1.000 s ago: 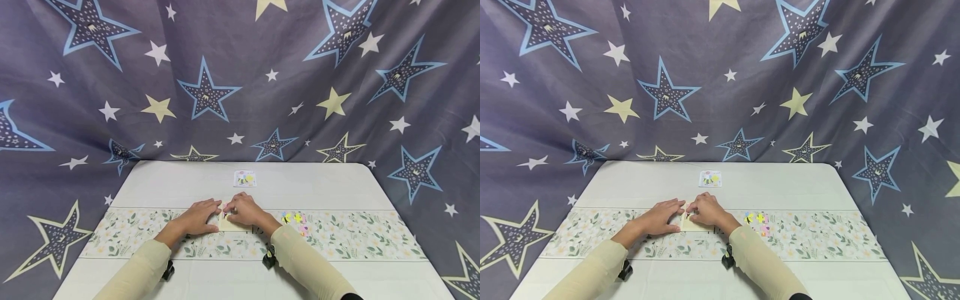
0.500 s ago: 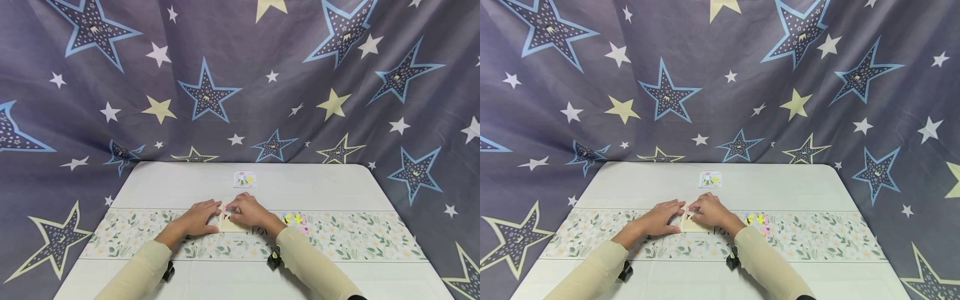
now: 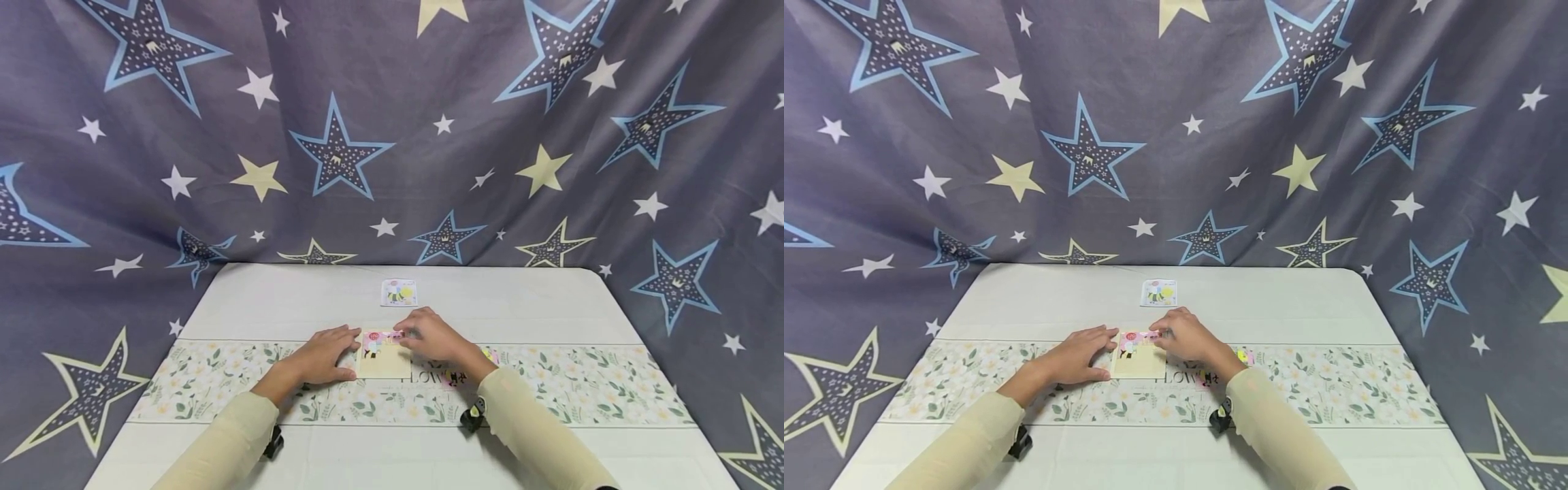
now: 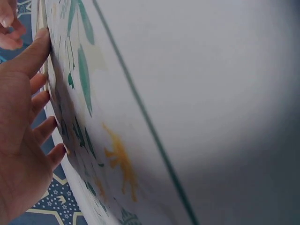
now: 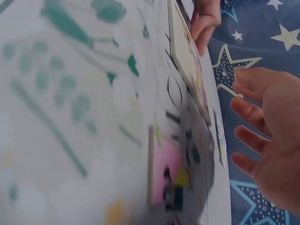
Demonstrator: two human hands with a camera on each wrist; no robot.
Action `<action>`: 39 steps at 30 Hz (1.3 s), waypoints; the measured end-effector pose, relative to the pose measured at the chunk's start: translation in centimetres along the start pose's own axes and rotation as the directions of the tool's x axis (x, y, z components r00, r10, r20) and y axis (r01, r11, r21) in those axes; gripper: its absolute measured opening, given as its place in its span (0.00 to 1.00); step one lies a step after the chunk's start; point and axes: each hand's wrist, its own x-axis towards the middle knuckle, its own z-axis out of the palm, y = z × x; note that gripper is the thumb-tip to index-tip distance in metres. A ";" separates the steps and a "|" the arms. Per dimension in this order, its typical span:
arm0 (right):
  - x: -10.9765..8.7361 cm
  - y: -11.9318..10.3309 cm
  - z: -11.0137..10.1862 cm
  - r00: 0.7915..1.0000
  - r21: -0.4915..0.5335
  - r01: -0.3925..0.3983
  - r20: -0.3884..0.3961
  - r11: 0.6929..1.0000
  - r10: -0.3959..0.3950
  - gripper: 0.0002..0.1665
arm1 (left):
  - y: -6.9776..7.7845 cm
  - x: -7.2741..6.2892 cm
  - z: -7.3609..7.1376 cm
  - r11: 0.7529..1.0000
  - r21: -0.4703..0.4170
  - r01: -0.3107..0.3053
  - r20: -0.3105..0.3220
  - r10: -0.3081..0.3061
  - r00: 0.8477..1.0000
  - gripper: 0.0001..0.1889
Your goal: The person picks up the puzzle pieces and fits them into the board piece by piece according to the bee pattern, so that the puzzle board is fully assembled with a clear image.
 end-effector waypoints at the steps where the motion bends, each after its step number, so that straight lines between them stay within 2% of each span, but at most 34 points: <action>1: -0.2 0.2 -0.2 1.000 -0.001 0.005 0.002 1.000 -0.005 0.18 | -0.1 0.0 0.0 1.000 0.002 0.001 0.001 -0.001 1.000 0.33; 18: -4.9 2.7 -3.0 0.998 0.001 -0.057 -0.005 0.998 0.057 0.20 | -0.1 0.0 0.1 1.000 -0.009 -0.012 0.000 0.012 1.000 0.33; 21: -5.9 3.4 -3.4 0.996 -0.001 -0.082 -0.023 0.997 0.082 0.20 | -0.1 0.1 0.2 1.000 -0.005 -0.006 0.002 0.006 1.000 0.33; 28: -8.0 5.0 -3.8 0.984 -0.002 -0.180 -0.009 0.984 0.180 0.24 | -0.3 0.2 0.4 1.000 0.012 0.004 0.002 -0.004 1.000 0.34; 39: -10.7 5.9 -4.4 0.971 -0.027 -0.240 0.014 0.971 0.240 0.32 | 0.0 0.2 -0.1 1.000 0.002 -0.003 0.010 0.003 1.000 0.34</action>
